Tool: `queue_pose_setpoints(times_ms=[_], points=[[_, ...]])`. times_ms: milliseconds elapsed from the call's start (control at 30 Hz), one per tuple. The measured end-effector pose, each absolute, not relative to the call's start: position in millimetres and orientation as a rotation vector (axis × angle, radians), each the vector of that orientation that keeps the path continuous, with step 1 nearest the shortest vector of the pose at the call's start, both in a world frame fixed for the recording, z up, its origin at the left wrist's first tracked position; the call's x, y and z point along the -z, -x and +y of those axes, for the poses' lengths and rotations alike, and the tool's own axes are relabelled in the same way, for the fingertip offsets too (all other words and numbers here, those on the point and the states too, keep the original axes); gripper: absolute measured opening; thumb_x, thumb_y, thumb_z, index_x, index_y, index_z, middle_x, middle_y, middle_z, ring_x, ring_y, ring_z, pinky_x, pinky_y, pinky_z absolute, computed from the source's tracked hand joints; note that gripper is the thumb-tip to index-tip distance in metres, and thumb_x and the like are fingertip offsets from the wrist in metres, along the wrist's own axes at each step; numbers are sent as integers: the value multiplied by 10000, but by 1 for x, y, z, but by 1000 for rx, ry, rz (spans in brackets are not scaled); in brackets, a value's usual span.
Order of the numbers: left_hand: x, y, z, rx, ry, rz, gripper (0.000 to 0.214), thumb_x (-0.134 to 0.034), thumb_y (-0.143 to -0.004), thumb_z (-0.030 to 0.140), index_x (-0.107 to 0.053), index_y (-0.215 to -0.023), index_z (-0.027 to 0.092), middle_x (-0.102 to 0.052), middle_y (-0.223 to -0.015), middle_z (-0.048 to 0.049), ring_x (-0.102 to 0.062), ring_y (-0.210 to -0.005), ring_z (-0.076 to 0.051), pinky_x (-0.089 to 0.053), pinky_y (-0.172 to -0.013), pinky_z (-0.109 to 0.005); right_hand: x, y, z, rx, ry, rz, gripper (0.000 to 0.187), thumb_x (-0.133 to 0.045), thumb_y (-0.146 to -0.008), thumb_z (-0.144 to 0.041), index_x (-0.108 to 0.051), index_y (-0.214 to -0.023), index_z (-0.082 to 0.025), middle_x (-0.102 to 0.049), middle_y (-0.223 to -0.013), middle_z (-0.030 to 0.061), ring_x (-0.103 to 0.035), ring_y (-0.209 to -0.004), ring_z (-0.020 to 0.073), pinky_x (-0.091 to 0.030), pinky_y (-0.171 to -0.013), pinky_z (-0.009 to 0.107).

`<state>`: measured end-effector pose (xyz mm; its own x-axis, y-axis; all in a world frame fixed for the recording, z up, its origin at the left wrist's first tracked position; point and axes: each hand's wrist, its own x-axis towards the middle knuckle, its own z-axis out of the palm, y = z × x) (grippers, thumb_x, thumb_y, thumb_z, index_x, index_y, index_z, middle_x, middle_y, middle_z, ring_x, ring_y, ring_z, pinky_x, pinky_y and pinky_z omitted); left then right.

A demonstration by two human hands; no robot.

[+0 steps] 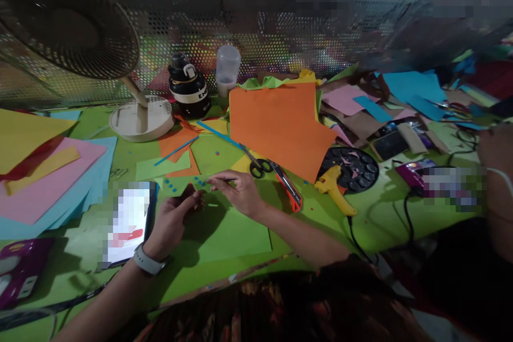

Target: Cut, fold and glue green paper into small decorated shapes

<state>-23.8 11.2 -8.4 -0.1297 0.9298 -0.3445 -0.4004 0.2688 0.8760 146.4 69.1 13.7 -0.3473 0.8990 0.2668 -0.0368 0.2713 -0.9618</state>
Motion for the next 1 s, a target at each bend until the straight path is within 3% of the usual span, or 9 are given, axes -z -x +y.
queue_pose_setpoints(times_ms=[433,633,800,1000], points=[[5,23,11,-1273,-558,1192,215,-798,-654,279,-734,-783,119,-660,-670,-26,-543,-570,-84,-455,-572,-193,-17,-149,69,-1271,805,-1595,173,-638,-845,-350,-722,-911,-214,-725,-813,25,-686,-711,143,-575,-668,297],[4,23,12,-1245,-618,1176,176,-794,-663,274,-721,-678,114,-656,-623,-29,-561,-569,-93,-461,-589,-194,-15,-150,73,-1261,929,-1516,339,-481,-930,-441,-612,-1191,-270,-712,-959,37,-676,-879,162,-543,-838,354],[2,24,12,-1247,-569,1126,175,-798,-663,266,-734,-732,119,-683,-670,-36,-587,-591,-90,-481,-607,-185,-13,-148,73,-1244,1025,-1630,337,-566,-886,-408,-611,-1166,-225,-682,-1030,56,-630,-981,180,-496,-884,345],[0,21,12,-1260,-554,1134,192,-813,-641,257,-726,-715,102,-684,-651,-35,-586,-558,-78,-459,-546,-159,-10,-143,68,-1266,947,-1594,233,-649,-808,-302,-654,-1014,-192,-670,-949,35,-622,-885,147,-511,-816,284]])
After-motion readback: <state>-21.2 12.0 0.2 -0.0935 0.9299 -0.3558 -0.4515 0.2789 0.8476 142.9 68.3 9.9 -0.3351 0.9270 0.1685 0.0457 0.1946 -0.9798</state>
